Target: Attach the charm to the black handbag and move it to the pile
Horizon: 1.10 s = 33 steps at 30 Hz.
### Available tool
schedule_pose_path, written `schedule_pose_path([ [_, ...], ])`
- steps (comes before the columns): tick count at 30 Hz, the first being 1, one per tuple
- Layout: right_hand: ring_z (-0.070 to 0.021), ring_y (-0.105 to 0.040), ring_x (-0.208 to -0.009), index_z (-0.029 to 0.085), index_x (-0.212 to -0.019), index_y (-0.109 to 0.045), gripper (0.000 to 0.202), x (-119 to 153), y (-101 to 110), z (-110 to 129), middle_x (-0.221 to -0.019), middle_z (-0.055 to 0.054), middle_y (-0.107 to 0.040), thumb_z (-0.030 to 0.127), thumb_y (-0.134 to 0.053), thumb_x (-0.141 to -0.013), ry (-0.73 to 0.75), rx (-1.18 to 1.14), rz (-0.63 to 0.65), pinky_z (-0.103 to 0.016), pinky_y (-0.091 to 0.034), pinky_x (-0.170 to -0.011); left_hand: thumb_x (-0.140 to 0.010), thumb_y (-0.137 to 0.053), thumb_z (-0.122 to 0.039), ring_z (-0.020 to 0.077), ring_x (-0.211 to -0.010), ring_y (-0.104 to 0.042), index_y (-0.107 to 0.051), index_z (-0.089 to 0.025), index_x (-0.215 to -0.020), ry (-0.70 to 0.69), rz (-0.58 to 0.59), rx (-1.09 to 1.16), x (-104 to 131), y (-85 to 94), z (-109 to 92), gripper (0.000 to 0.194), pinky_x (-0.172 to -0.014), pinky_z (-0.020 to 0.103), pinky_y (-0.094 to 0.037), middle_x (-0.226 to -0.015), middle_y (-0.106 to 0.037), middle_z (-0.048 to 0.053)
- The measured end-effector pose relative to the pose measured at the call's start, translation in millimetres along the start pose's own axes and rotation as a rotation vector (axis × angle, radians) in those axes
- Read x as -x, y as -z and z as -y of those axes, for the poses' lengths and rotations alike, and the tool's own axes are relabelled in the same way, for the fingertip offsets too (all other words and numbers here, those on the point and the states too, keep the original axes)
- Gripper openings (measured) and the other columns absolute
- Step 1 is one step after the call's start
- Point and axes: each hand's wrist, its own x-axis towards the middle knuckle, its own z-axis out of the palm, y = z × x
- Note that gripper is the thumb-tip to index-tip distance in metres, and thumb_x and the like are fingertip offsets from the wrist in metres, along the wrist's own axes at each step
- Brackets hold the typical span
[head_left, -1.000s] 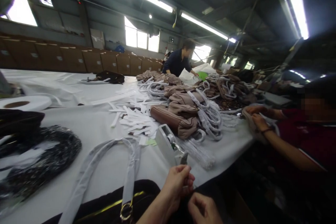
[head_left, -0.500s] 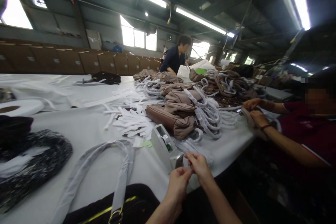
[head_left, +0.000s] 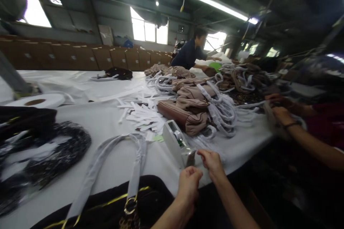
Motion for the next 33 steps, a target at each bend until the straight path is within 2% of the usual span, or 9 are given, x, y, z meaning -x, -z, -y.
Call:
schedule_pose_path([
  [4, -0.0016, -0.021, -0.032, 0.014, -0.056, -0.06, 0.026, -11, 9, 10, -0.038, 0.01, -0.036, 0.037, -0.07, -0.058, 0.018, -0.069, -0.039, -0.018, -0.012, -0.034, -0.053, -0.07, -0.031, 0.0066, -0.046, -0.034, -0.049, -0.017, -0.051, -0.031, 0.098, 0.061, 5, -0.3, 15, 0.025, -0.048, 0.02, -0.024, -0.045, -0.041, -0.006],
  [8, -0.0018, -0.029, -0.032, 0.012, -0.065, -0.063, 0.038, -11, 23, 11, -0.044, 0.004, -0.051, 0.049, -0.072, -0.062, -0.025, -0.062, -0.016, -0.016, -0.015, -0.033, -0.054, -0.073, -0.041, 0.0068, -0.046, -0.032, -0.053, -0.016, -0.056, -0.044, 0.088, 0.07, -1, 4.4, 28, 0.032, -0.049, 0.021, -0.024, -0.046, -0.04, -0.006],
  [14, -0.0052, -0.042, -0.031, 0.007, -0.069, -0.067, 0.071, 6, 34, -1, -0.058, -0.013, -0.066, 0.074, -0.044, -0.075, -0.196, 0.053, 0.109, -0.015, -0.02, -0.031, -0.056, -0.075, -0.047, 0.0079, -0.048, -0.033, -0.059, -0.014, -0.059, -0.039, 0.105, -0.001, -10, 11.3, 30, 0.037, -0.051, 0.022, -0.024, -0.049, -0.045, -0.005],
  [16, -0.0038, -0.041, -0.033, 0.007, -0.073, -0.068, 0.068, 9, 33, -3, -0.06, -0.011, -0.066, 0.071, -0.047, -0.076, -0.173, 0.062, 0.215, -0.014, -0.021, -0.032, -0.057, -0.074, -0.048, 0.0087, -0.05, -0.035, -0.061, -0.013, -0.061, -0.035, 0.134, -0.049, -10, 11.1, 27, 0.038, -0.052, 0.022, -0.024, -0.05, -0.047, -0.004],
  [18, -0.0022, -0.038, -0.034, 0.008, -0.076, -0.068, 0.055, 9, 31, -3, -0.061, -0.007, -0.066, 0.062, -0.061, -0.072, -0.103, 0.025, 0.294, -0.014, -0.02, -0.033, -0.057, -0.073, -0.048, 0.0086, -0.049, -0.034, -0.062, -0.013, -0.061, -0.039, 0.142, -0.105, -11, 9.6, 24, 0.038, -0.052, 0.022, -0.023, -0.049, -0.046, -0.004],
  [21, -0.0008, -0.034, -0.034, 0.009, -0.073, -0.065, 0.043, 3, 25, 1, -0.057, -0.001, -0.062, 0.049, -0.074, -0.063, -0.057, -0.04, 0.335, -0.015, -0.017, -0.034, -0.057, -0.072, -0.046, 0.0067, -0.046, -0.028, -0.06, -0.012, -0.058, -0.053, 0.121, -0.182, -16, 5.0, 17, 0.036, -0.049, 0.022, -0.019, -0.046, -0.041, -0.006],
  [24, -0.0004, -0.03, -0.033, 0.01, -0.066, -0.061, 0.036, -6, 17, 8, -0.053, 0.002, -0.058, 0.043, -0.075, -0.061, -0.082, -0.104, 0.337, -0.016, -0.013, -0.034, -0.054, -0.073, -0.046, 0.0047, -0.042, -0.019, -0.059, -0.013, -0.057, -0.059, 0.107, -0.206, -25, -0.6, 6, 0.036, -0.046, 0.022, -0.012, -0.042, -0.034, -0.009],
  [28, 0.0001, -0.029, -0.035, 0.013, -0.064, -0.055, 0.031, -20, 4, 20, -0.054, 0.004, -0.055, 0.038, -0.073, -0.06, -0.149, -0.218, 0.317, -0.014, -0.013, -0.034, -0.058, -0.07, -0.048, 0.0045, -0.042, -0.018, -0.055, -0.015, -0.061, -0.123, 0.098, -0.19, -33, -7.1, -9, 0.036, -0.046, 0.021, -0.012, -0.043, -0.031, -0.01],
  [33, 0.0009, -0.027, -0.034, 0.014, -0.06, -0.052, 0.032, -35, -5, 28, -0.051, 0.005, -0.053, 0.033, -0.077, -0.056, -0.112, -0.3, 0.198, -0.013, -0.013, -0.032, -0.056, -0.072, -0.05, 0.004, -0.043, -0.021, -0.049, -0.016, -0.055, -0.159, 0.136, -0.172, -23, -11.8, -1, 0.041, -0.046, 0.02, -0.015, -0.045, -0.032, -0.009],
])
